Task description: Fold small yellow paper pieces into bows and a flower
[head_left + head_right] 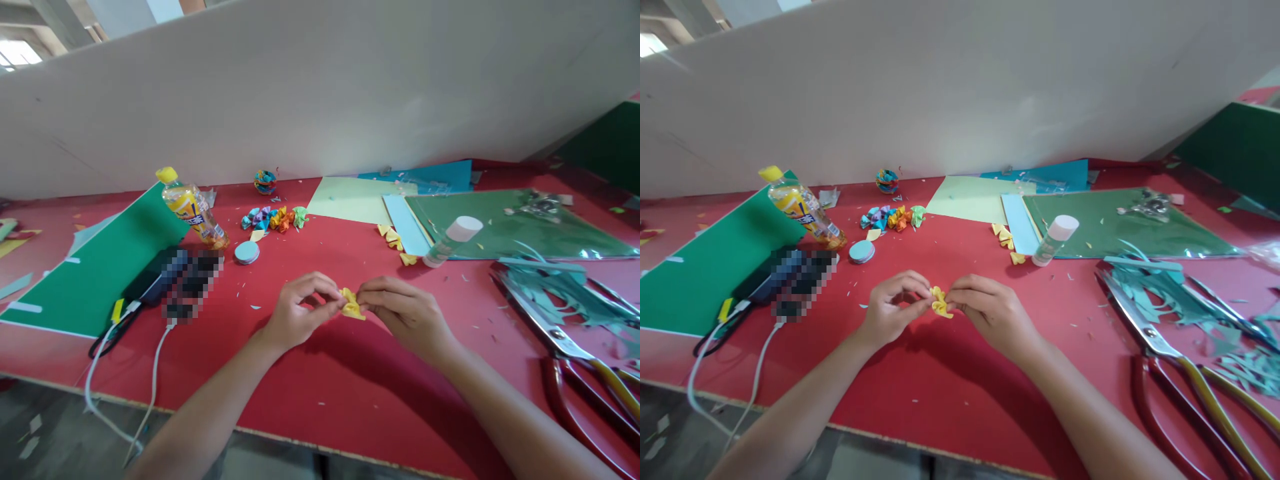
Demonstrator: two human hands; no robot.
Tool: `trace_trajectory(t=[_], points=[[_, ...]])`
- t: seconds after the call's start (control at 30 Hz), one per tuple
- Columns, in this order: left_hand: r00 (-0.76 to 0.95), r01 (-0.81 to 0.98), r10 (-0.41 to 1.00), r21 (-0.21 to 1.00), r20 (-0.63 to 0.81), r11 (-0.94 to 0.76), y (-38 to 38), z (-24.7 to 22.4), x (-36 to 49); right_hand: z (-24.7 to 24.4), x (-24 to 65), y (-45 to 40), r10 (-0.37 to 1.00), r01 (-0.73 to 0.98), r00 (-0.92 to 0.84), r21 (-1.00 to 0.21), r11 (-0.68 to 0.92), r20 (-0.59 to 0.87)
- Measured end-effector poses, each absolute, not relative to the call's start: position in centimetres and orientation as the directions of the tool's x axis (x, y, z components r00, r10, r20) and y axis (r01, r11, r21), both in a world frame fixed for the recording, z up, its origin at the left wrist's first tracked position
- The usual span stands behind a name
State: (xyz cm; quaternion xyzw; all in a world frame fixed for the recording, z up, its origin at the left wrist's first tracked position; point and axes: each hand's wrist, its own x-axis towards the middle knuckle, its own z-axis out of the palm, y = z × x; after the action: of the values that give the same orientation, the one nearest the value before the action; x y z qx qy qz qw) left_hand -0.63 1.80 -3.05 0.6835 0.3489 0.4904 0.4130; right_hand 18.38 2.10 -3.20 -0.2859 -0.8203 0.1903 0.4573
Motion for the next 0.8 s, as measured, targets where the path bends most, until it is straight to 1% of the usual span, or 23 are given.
trace_trajectory(t=[0.03,0.1,0.23,0.33,0.43,0.5,0.57,0.7,0.8], points=[[0.295,0.115,0.857,0.874,0.423,-0.471,1.78,-3.0,-0.77,-3.26,18.39,2.12,0.641,0.292,-0.423,-0.573,0.766,0.641],[0.331,0.157,0.829,0.84,0.451,-0.52,1.79,-2.91,-0.98,-3.39,18.46,2.16,0.635,0.284,-0.429,-0.572,0.77,0.642],[0.36,0.153,0.829,0.849,0.428,-0.505,1.95,-2.9,-1.08,-3.51,18.6,2.2,0.64,0.286,-0.432,-0.577,0.765,0.635],[0.36,0.095,0.851,0.892,0.383,-0.442,2.05,-2.94,-1.04,-3.43,18.61,2.22,0.64,0.291,-0.435,-0.574,0.766,0.633],[0.396,0.043,0.88,0.953,0.261,-0.301,1.95,-2.77,-1.08,-3.34,18.58,2.26,0.636,0.279,-0.432,-0.576,0.768,0.639],[0.414,0.048,0.887,0.968,0.207,-0.248,1.81,-2.58,-1.12,-3.32,18.56,2.28,0.638,0.276,-0.428,-0.579,0.767,0.64],[0.403,0.073,0.893,0.965,0.201,-0.251,1.71,-2.45,-1.12,-3.35,18.56,2.29,0.64,0.281,-0.423,-0.578,0.766,0.642],[0.346,0.119,0.908,0.949,0.235,-0.291,1.77,-2.58,-0.93,-3.47,18.59,2.31,0.63,0.308,-0.431,-0.551,0.775,0.646],[0.317,0.099,0.926,0.964,0.205,-0.247,1.92,-2.89,-0.7,-3.57,18.55,2.37,0.613,0.329,-0.453,-0.517,0.79,0.648]])
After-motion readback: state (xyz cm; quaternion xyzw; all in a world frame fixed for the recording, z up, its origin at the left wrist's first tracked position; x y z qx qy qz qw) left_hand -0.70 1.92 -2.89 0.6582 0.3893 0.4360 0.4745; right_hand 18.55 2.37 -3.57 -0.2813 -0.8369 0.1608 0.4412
